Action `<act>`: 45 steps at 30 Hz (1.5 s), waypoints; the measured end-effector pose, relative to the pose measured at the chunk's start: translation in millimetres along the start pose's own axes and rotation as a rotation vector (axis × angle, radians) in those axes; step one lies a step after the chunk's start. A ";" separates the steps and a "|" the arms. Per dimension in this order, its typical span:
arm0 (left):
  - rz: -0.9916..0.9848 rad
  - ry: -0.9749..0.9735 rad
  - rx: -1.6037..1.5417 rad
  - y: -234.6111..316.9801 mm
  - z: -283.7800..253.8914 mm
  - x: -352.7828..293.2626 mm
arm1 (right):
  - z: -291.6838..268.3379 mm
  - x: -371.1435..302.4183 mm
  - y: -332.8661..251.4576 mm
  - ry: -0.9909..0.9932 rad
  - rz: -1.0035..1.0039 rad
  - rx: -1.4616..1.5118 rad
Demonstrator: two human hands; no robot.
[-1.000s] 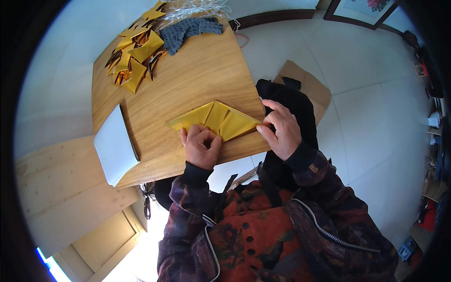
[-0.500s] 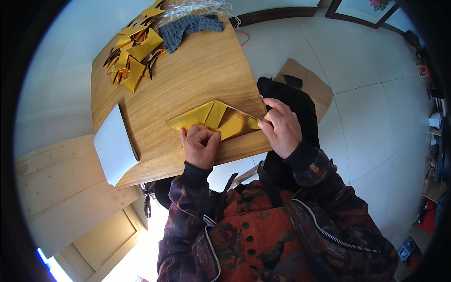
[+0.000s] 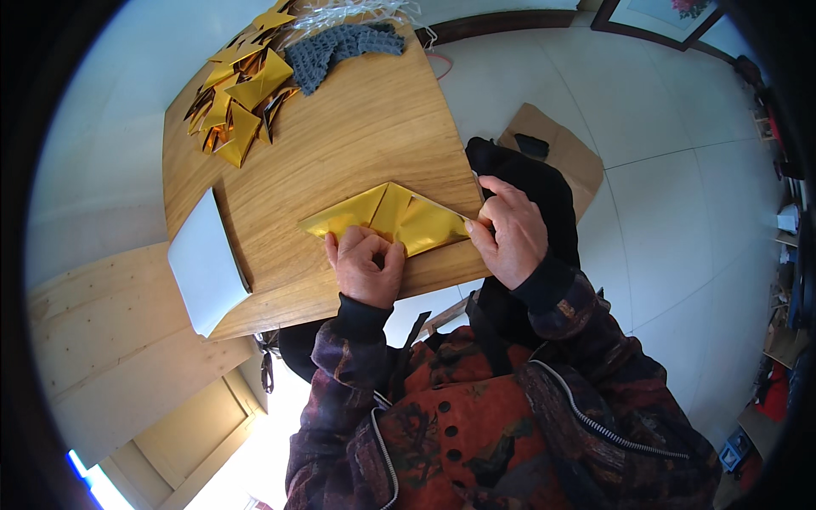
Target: The person folds a single sheet of gold-colored paper by hand on a wooden table, making multiple creases and shaping it into a compact folded form. The finished folded piece is placed on the table among other similar items.
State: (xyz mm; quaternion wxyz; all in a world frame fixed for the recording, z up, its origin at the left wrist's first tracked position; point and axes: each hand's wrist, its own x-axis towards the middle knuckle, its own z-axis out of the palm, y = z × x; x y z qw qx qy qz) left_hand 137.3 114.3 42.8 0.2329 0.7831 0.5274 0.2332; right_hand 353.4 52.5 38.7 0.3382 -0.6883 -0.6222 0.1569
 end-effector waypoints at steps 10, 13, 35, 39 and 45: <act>0.027 -0.003 0.027 -2.3 0.7 -0.1 | 4.7 -13.0 -24.5 0.090 -0.270 -0.083; 0.055 0.020 0.014 -4.0 1.7 1.5 | 19.4 -25.5 -42.4 -0.126 -0.340 -0.019; 0.040 0.020 0.020 -1.9 1.8 1.6 | 36.6 -34.2 -36.2 -0.199 -0.299 -0.110; 0.028 0.031 0.016 -0.7 2.0 1.0 | 35.9 -32.5 -37.3 -0.219 -0.279 -0.113; 0.014 0.041 0.016 1.6 2.4 1.0 | 34.7 -31.2 -36.9 -0.226 -0.314 -0.190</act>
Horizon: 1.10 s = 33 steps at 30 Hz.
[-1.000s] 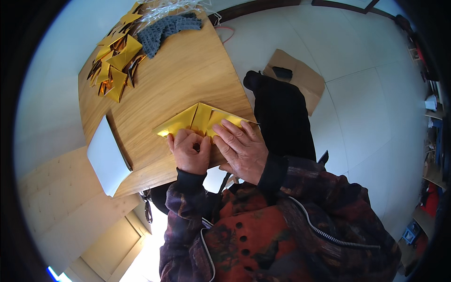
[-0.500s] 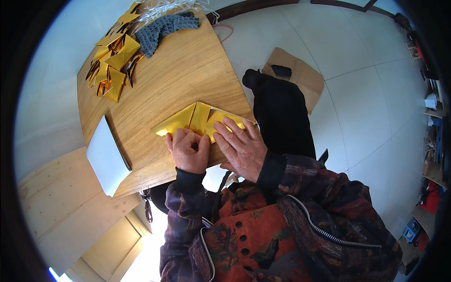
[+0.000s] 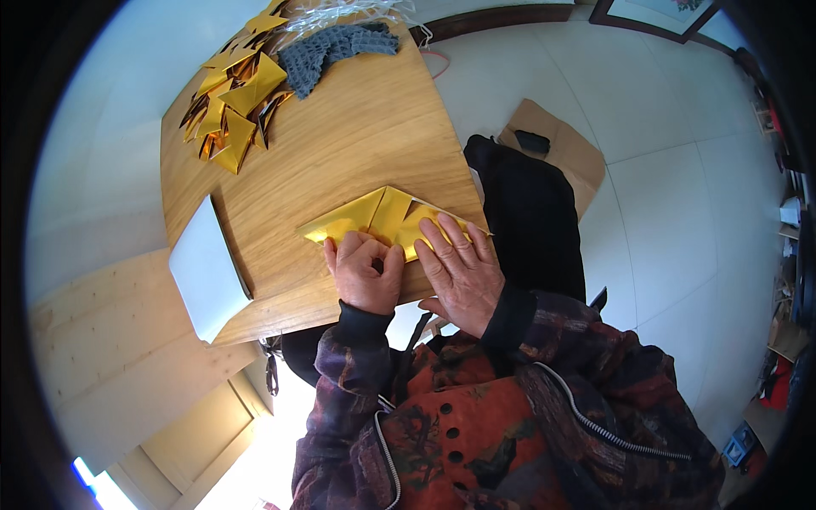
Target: The person folds a single sheet of gold-colored paper by hand on a wooden table, making multiple creases and shaping it into a compact folded form. The finished folded piece is placed on the table among other similar items.
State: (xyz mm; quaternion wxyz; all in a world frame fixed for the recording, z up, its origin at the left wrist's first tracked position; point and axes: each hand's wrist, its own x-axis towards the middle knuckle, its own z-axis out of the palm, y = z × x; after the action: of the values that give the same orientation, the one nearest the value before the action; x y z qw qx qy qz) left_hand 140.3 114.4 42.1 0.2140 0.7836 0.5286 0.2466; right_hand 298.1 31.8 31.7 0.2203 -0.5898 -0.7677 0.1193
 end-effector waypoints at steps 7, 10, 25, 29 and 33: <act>-0.006 0.012 0.000 -0.7 2.0 -0.6 | -0.4 1.5 0.2 0.014 0.009 0.015; -0.024 -0.028 -0.058 -3.5 -2.3 -2.6 | -1.7 1.1 -0.3 0.013 0.015 0.032; -0.077 -0.156 -0.258 -11.7 -18.2 -4.5 | -8.1 3.5 -3.0 0.007 0.052 0.104; -0.098 -0.130 -0.257 -7.8 -17.2 -4.3 | -9.0 3.2 -3.0 0.007 0.054 0.098; -0.073 -0.087 -0.235 -5.0 -14.1 -5.9 | -9.4 3.1 -3.1 0.003 0.053 0.107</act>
State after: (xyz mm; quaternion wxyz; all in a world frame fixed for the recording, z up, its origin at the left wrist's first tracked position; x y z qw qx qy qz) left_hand 126.1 111.7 49.2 0.3359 0.7432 0.5145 0.2649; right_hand 299.3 33.2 41.9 0.2495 -0.5974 -0.7441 0.1648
